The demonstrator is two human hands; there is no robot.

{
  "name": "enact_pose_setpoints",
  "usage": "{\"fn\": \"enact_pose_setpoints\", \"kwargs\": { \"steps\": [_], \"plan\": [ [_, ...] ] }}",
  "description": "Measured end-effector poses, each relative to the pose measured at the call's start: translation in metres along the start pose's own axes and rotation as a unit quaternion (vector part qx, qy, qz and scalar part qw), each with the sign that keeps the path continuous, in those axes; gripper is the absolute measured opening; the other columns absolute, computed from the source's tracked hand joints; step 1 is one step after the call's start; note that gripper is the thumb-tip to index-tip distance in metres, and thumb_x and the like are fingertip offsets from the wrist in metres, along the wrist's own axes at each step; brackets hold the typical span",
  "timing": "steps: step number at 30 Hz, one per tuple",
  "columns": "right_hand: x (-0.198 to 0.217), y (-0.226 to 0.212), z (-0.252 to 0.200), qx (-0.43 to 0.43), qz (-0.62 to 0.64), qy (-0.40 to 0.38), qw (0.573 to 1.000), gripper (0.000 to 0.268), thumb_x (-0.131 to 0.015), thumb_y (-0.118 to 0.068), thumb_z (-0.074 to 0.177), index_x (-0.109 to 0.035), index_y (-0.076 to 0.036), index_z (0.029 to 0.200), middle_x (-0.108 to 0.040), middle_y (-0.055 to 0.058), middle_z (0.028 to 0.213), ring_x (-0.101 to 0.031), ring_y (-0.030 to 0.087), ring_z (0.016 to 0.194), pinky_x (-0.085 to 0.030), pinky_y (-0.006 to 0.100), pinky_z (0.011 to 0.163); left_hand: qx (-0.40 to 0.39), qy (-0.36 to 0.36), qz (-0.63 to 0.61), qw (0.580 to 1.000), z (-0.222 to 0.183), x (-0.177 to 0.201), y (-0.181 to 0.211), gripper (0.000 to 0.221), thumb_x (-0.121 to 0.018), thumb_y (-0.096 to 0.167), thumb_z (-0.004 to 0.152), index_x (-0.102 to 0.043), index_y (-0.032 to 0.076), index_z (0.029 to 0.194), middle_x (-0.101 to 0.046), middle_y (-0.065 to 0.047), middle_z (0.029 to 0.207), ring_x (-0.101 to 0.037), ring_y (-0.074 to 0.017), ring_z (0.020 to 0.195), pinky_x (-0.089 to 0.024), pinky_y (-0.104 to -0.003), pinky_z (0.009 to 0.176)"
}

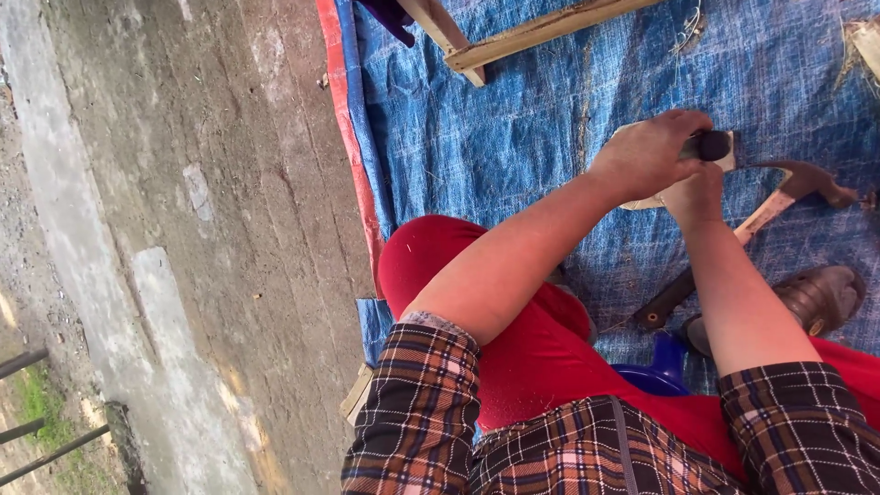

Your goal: Using a hammer and chisel to carve a decorative shape into a small piece of wood while sitting on a tarp.

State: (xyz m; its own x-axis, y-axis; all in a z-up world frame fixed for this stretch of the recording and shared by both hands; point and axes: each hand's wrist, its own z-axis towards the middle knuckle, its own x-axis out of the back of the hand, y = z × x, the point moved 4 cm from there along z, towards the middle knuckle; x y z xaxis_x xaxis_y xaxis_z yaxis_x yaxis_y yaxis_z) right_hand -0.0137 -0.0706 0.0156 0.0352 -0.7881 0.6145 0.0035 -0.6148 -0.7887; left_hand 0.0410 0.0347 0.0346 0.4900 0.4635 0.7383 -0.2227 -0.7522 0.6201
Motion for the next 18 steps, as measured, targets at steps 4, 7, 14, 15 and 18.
{"fn": "enact_pose_setpoints", "kwargs": {
  "steps": [4, 7, 14, 15, 18],
  "plan": [
    [0.002, 0.003, -0.002, -0.025, -0.005, -0.012, 1.0, 0.014, -0.068, 0.0, 0.098, -0.068, 0.003, 0.112, -0.069, 0.021, 0.1, -0.066, 0.036, 0.082, -0.049, 0.047, 0.069, -0.001, -0.004, 0.003, 1.0, -0.003, 0.01, 0.009, 0.058, -0.077, 0.047, 0.085, -0.055, 0.034, 0.138, -0.069, -0.002, 0.139, -0.08, -0.0329, 0.114, -0.067, -0.049, 0.096],
    [0.002, 0.003, -0.004, -0.047, -0.007, -0.022, 0.999, 0.014, -0.069, -0.002, 0.097, -0.069, 0.002, 0.111, -0.069, 0.02, 0.099, -0.066, 0.035, 0.081, -0.049, 0.047, 0.068, -0.01, -0.004, 0.012, 1.0, -0.007, 0.019, 0.022, 0.061, -0.08, 0.042, 0.084, -0.055, 0.031, 0.139, -0.068, -0.004, 0.14, -0.08, -0.0342, 0.115, -0.068, -0.05, 0.095],
    [0.005, 0.004, -0.006, -0.102, -0.009, -0.042, 0.994, 0.013, -0.069, -0.006, 0.095, -0.071, 0.0, 0.107, -0.071, 0.019, 0.095, -0.066, 0.034, 0.079, -0.049, 0.047, 0.065, 0.024, 0.001, 0.071, 0.997, -0.017, 0.034, 0.042, 0.049, -0.083, 0.037, 0.078, -0.066, 0.032, 0.123, -0.075, 0.01, 0.114, -0.077, -0.0123, 0.096, -0.064, -0.034, 0.088],
    [0.005, 0.004, -0.006, -0.113, -0.011, -0.045, 0.993, 0.013, -0.07, -0.006, 0.095, -0.071, 0.0, 0.106, -0.071, 0.018, 0.095, -0.067, 0.034, 0.078, -0.048, 0.047, 0.064, 0.02, 0.004, 0.07, 0.997, -0.019, 0.037, 0.044, 0.042, -0.083, 0.036, 0.077, -0.07, 0.031, 0.116, -0.076, 0.009, 0.106, -0.077, -0.0117, 0.089, -0.064, -0.032, 0.083],
    [0.009, 0.002, -0.005, -0.133, -0.014, -0.053, 0.99, 0.013, -0.07, -0.008, 0.094, -0.072, -0.001, 0.105, -0.072, 0.018, 0.093, -0.067, 0.034, 0.077, -0.048, 0.048, 0.063, 0.018, -0.005, 0.075, 0.997, -0.02, 0.044, 0.043, 0.04, -0.084, 0.026, 0.074, -0.069, 0.026, 0.11, -0.077, 0.007, 0.106, -0.077, -0.0135, 0.089, -0.064, -0.033, 0.081]
  ]
}}
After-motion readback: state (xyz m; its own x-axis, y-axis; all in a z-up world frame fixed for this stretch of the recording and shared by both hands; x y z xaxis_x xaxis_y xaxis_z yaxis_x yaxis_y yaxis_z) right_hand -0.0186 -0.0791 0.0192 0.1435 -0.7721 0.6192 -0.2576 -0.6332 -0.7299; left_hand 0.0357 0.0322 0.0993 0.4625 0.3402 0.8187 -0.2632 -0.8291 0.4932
